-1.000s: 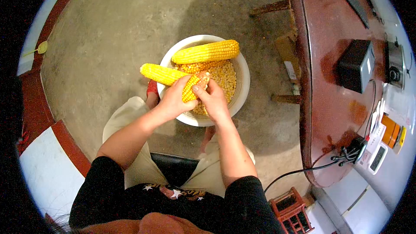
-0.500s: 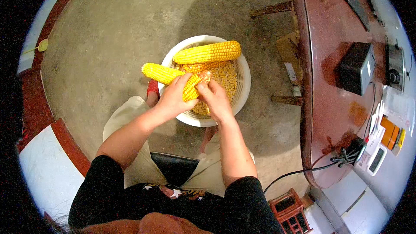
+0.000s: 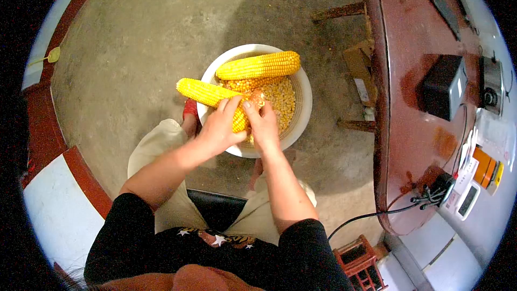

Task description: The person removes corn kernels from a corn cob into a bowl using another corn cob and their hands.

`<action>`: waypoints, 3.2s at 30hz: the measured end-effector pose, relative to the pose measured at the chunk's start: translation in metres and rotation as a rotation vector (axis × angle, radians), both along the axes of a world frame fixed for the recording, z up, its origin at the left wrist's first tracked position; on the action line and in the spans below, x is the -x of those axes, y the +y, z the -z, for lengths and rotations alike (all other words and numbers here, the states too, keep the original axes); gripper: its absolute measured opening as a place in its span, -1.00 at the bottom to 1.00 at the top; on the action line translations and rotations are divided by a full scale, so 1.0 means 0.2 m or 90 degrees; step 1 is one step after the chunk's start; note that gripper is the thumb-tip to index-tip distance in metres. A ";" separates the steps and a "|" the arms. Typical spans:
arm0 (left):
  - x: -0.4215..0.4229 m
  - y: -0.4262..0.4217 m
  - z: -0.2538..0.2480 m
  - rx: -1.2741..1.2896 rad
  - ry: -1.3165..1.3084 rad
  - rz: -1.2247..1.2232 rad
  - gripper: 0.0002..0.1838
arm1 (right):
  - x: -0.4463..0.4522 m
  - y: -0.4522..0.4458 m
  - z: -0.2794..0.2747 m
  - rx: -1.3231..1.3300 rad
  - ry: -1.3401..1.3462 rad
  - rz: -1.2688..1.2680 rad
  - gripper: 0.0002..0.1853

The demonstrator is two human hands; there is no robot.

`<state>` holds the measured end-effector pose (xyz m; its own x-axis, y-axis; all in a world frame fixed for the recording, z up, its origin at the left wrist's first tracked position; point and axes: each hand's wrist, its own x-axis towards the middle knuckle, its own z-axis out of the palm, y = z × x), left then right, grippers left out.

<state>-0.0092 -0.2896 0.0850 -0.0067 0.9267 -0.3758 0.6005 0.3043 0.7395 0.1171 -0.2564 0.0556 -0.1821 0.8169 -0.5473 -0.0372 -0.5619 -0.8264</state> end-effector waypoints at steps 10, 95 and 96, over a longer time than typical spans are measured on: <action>0.00 -0.01 0.10 -0.015 -0.135 -0.086 -0.12 | -0.08 0.04 -0.01 -0.024 -0.015 -0.139 -0.62; 0.03 0.01 0.00 0.007 -0.056 -0.004 -0.14 | 0.00 0.01 -0.04 0.102 0.228 0.069 -0.61; 0.01 0.00 -0.02 0.026 -0.045 0.013 -0.15 | 0.01 0.00 -0.01 0.074 0.165 0.076 -0.57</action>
